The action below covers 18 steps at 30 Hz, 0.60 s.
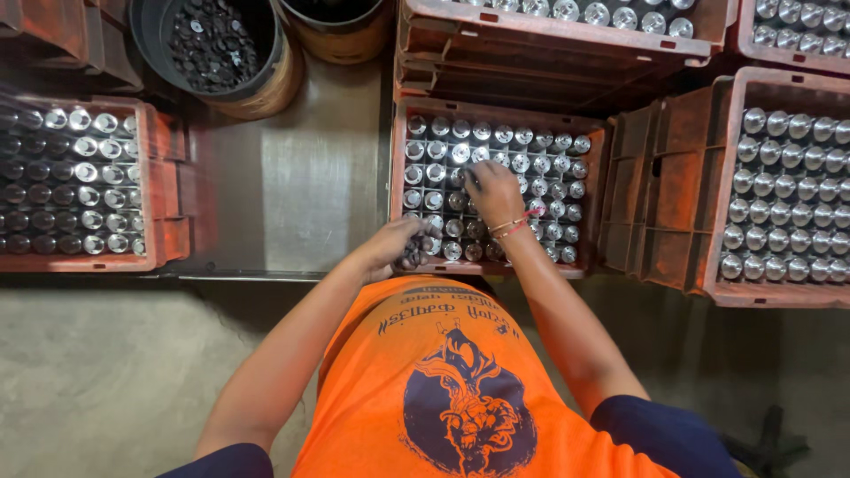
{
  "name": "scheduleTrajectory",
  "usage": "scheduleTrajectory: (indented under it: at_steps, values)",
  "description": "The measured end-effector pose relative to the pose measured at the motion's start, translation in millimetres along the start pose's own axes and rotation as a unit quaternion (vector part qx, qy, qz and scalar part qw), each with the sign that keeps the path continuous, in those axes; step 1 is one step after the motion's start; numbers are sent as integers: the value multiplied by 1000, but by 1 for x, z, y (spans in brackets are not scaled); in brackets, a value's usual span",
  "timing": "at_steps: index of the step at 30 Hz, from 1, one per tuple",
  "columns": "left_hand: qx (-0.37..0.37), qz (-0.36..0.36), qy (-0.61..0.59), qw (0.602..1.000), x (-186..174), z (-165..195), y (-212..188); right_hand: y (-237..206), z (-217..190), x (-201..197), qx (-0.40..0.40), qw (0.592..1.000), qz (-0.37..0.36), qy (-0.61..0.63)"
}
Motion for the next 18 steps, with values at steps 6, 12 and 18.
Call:
scheduleTrajectory:
  at_steps: [6,12,18]
  values:
    - [64,-19,23,998,-7,11,-12,-14,-14,19,-96,988,-96,-74]
    - [143,10,86,986,-3,28,-1,-31,-26,17,-52,983,-128,-120]
    - [195,37,5,980,12,34,25,-38,-22,22,-48,986,-131,-95]
Point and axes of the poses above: each hand's wrist, its own y-axis towards the middle knuckle, its own x-axis out of the palm, z = x × y, the point moved 8 cm from there along y, towards the middle knuckle
